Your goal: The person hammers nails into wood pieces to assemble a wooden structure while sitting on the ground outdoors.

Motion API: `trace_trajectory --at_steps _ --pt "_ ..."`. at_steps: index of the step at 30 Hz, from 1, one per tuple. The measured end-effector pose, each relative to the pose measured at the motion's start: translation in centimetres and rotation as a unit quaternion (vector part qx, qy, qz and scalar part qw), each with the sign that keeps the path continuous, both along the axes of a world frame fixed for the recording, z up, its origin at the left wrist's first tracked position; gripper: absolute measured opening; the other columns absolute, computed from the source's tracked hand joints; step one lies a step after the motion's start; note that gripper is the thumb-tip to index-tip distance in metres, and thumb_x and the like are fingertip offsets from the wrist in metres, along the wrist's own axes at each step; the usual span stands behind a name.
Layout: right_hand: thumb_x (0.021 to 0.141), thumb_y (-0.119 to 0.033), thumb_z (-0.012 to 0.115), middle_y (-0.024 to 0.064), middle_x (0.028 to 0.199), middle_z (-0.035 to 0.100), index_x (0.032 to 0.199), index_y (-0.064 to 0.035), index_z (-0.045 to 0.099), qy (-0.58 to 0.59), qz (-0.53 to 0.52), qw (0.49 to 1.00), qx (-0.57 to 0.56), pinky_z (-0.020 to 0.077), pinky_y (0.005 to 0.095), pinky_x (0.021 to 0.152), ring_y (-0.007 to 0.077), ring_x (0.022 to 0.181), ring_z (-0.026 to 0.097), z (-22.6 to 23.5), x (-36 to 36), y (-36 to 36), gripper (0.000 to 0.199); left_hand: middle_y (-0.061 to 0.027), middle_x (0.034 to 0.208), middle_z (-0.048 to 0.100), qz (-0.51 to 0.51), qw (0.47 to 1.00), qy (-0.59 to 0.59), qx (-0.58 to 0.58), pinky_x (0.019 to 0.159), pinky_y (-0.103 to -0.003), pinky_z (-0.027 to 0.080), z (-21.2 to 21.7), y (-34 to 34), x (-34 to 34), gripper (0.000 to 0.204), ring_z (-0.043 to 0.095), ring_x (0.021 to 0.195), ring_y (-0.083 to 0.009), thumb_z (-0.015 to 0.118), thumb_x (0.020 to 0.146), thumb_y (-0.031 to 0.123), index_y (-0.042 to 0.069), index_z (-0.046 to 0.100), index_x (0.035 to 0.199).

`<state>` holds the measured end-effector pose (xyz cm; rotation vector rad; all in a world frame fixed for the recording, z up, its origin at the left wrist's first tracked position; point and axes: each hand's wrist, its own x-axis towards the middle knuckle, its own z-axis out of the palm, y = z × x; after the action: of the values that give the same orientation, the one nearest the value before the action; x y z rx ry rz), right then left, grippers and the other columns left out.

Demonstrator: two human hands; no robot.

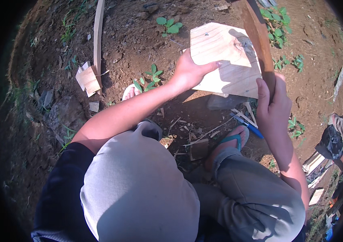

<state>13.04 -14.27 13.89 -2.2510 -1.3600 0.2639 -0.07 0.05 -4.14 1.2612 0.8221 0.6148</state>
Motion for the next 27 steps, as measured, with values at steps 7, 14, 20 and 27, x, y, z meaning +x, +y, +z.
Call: trace_trajectory --at_steps 7,14,20,27 --pt "0.103 -0.022 0.057 0.0241 0.073 0.064 0.108 -0.0024 0.054 0.014 0.013 0.996 -0.087 0.0484 0.0452 0.057 0.0444 0.069 0.067 0.6 -0.2 0.5 0.02 -0.0185 0.121 0.07 -0.013 0.998 0.047 -0.04 0.1 -0.035 0.053 1.2 0.0 -0.3 0.066 0.068 0.112 -0.0238 0.087 0.078 0.02 -0.008 0.054 0.128" --pt "0.103 -0.024 0.057 0.0258 0.07 0.062 0.114 -0.0032 0.056 -0.026 0.021 0.977 -0.209 0.0482 0.0472 0.057 0.0469 0.071 0.066 -1.9 1.2 0.1 0.023 -0.0184 0.122 0.07 -0.01 0.999 0.025 -0.031 0.099 -0.034 0.053 1.0 0.1 -0.3 0.061 0.068 0.112 -0.0219 0.086 0.081 0.017 -0.009 0.055 0.127" --pt "0.103 -0.025 0.057 0.0238 0.069 0.061 0.113 -0.004 0.056 0.025 -0.009 0.998 -0.063 0.0478 0.0478 0.057 0.0455 0.07 0.066 -1.1 0.4 0.6 0.023 -0.0185 0.118 0.071 0.009 1.0 0.026 -0.015 0.098 -0.034 0.054 0.5 0.0 0.1 0.059 0.069 0.109 -0.0216 0.086 0.081 0.017 -0.009 0.056 0.125" --pt "0.103 -0.025 0.057 0.0269 0.072 0.063 0.11 -0.0049 0.054 0.005 -0.013 0.991 -0.133 0.0473 0.052 0.058 0.0494 0.074 0.065 0.9 -0.6 2.1 0.022 -0.018 0.117 0.072 0.007 0.999 0.04 -0.003 0.097 -0.034 0.054 0.0 0.1 0.1 0.055 0.07 0.107 -0.0219 0.085 0.082 0.018 -0.009 0.058 0.123"
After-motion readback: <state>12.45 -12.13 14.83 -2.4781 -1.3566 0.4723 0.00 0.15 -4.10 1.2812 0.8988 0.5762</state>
